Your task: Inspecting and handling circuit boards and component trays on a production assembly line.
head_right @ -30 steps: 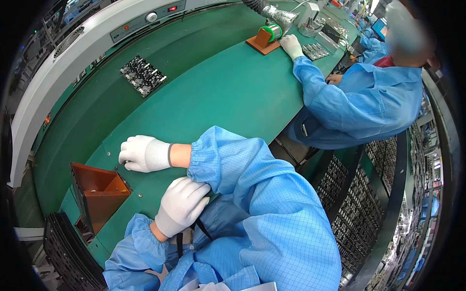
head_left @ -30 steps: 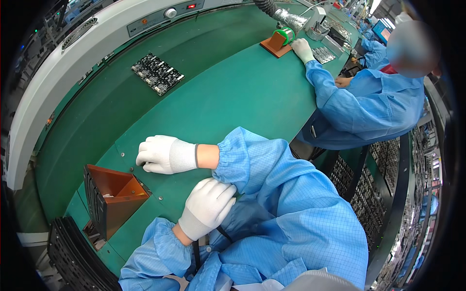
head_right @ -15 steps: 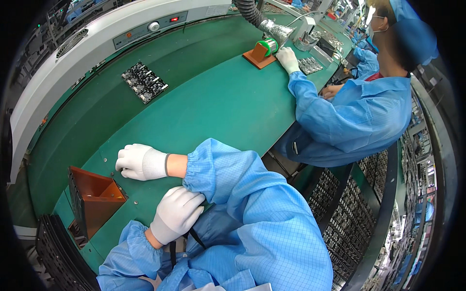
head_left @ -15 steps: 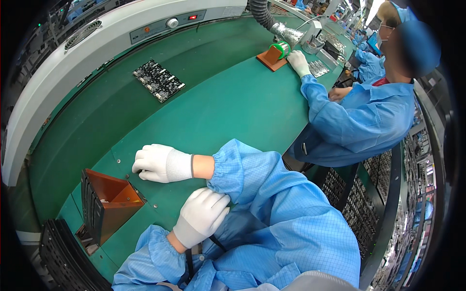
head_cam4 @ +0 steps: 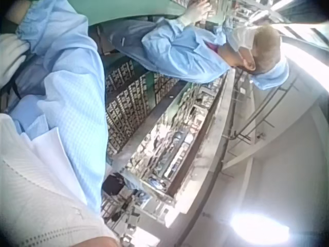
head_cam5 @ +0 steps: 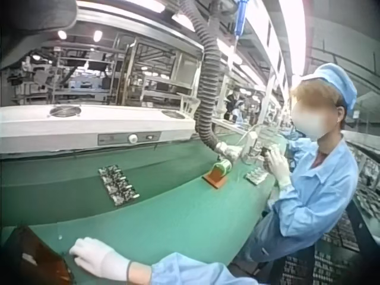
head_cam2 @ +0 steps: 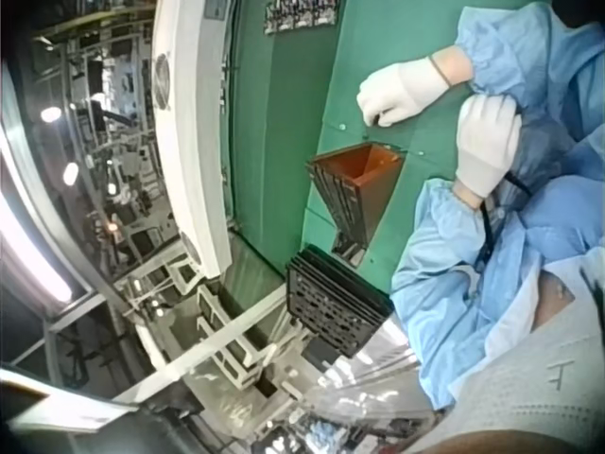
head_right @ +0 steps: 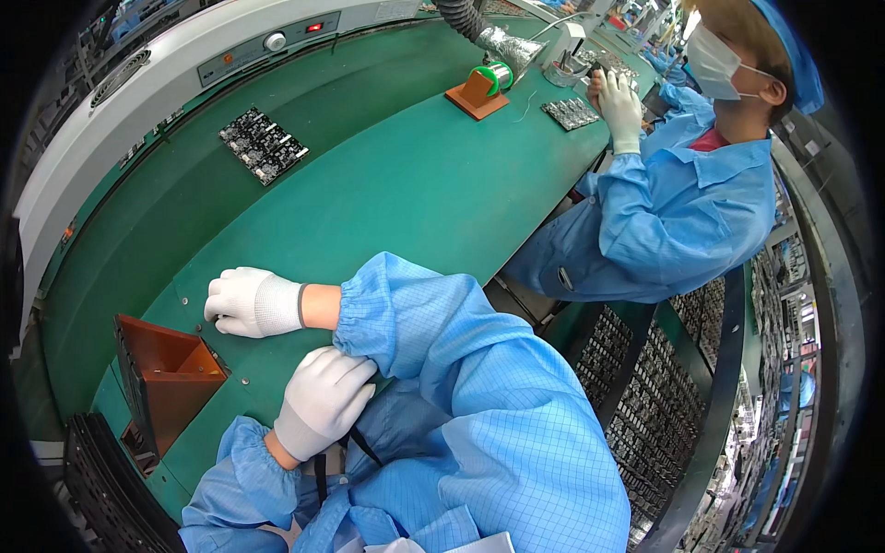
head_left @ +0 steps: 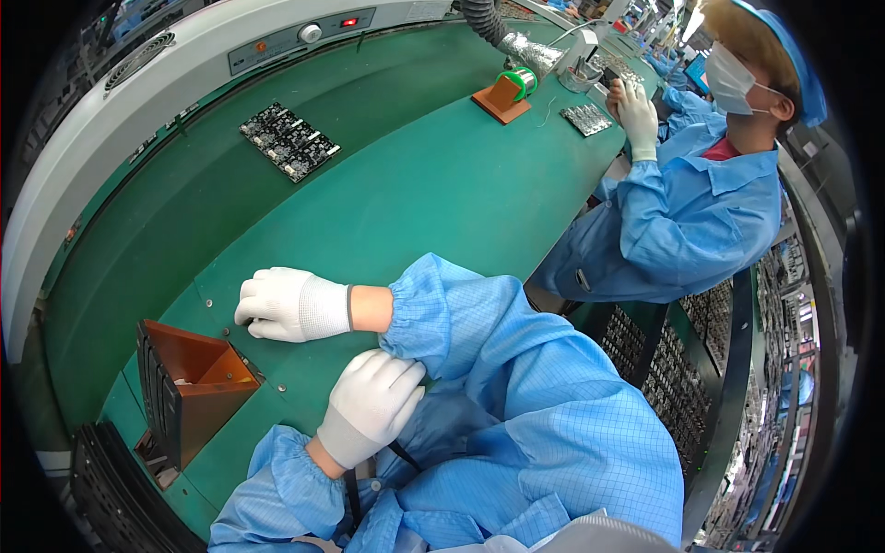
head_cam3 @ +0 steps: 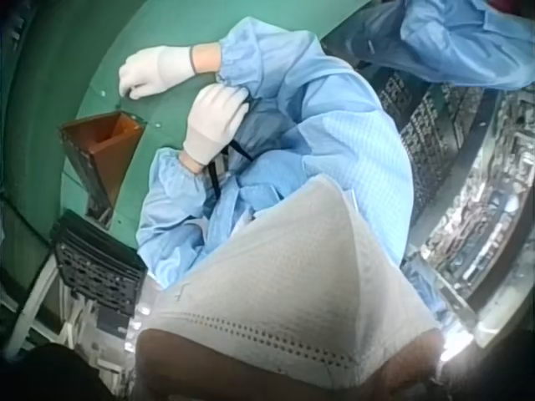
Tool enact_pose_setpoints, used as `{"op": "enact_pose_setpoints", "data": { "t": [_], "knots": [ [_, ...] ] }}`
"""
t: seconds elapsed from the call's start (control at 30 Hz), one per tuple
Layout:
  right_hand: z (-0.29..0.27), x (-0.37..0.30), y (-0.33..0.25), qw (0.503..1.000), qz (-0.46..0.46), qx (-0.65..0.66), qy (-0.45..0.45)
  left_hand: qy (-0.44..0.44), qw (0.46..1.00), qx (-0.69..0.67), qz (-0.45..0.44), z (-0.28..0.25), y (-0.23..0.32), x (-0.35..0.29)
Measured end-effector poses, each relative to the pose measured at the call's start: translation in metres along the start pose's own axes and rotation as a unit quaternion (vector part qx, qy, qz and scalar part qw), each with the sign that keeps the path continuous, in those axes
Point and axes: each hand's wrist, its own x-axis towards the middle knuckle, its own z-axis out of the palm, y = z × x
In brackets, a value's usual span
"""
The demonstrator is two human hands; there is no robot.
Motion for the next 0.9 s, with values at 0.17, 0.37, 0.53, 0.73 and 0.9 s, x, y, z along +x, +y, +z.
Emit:
{"op": "enact_pose_setpoints", "data": {
  "t": [0.17, 0.37, 0.53, 0.73, 0.9],
  "knots": [
    [0.004, 0.003, 0.002, 1.000, -0.003, 0.017, 0.008, -0.001, 1.000, 0.006, 0.005, -0.002, -0.004, -0.003],
    [0.009, 0.005, 0.007, 1.000, -0.002, 0.010, 0.002, 0.000, 1.000, -0.008, -0.005, 0.000, -0.011, -0.006],
    [0.013, 0.009, 0.008, 1.000, 0.004, 0.004, -0.005, 0.003, 1.000, -0.010, -0.011, -0.002, -0.015, -0.010],
    [0.018, 0.014, 0.009, 1.000, 0.007, 0.011, -0.007, 0.010, 1.000, -0.005, -0.003, -0.004, -0.020, -0.014],
    [0.021, 0.016, 0.009, 1.000, -0.003, 0.000, -0.012, 0.010, 1.000, 0.002, 0.003, -0.004, -0.023, -0.018]
  ]
}}
